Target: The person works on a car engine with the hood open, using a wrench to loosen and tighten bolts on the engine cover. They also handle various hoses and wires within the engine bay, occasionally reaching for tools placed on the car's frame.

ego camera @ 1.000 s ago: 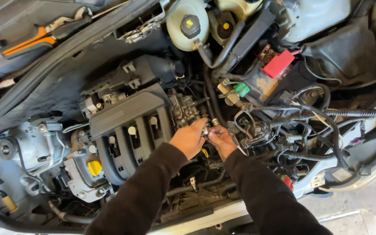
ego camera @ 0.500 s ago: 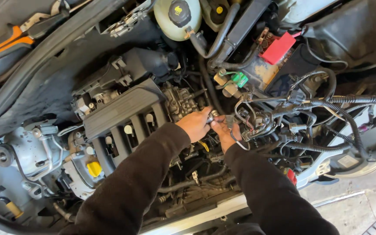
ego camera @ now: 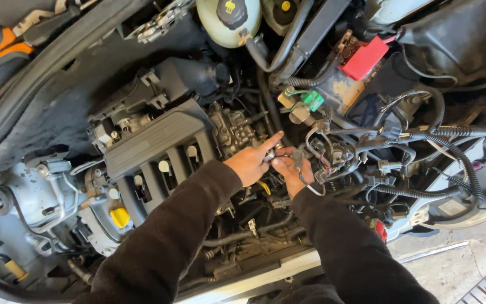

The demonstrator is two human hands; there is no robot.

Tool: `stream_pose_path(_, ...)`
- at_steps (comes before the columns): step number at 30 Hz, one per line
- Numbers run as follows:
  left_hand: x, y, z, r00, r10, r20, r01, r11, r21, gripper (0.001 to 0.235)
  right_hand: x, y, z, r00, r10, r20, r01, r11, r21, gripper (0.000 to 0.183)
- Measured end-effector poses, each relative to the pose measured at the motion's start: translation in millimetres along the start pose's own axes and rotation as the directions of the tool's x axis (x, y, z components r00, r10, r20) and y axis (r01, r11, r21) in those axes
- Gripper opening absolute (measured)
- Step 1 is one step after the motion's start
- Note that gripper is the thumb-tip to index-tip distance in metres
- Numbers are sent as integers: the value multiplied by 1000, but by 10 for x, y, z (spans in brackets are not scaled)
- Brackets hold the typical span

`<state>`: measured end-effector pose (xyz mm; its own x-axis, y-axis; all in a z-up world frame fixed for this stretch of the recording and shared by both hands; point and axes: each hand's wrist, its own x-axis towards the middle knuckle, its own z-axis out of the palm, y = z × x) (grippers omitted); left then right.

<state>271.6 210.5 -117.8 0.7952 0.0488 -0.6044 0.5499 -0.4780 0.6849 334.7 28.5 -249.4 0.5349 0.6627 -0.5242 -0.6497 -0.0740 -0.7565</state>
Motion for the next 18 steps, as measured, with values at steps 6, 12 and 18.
stream_pose_path(6, -100, 34, 19, 961, 191, -201, -171, 979, 115, 85, 25, 54, -14, 999, -35, -18, 35, 999, 16, 29)
stream_pose_path(12, -211, 5, 149, 746, 387, -542, -392, 913, 113, 82, 16, 53, -45, 997, 28, -71, -23, 997, 79, 25)
stream_pose_path(18, -333, -39, 281, 754, 259, -603, -362, 931, -53, 41, -26, -78, 18, 999, 34, -5, -34, 994, 109, 29)
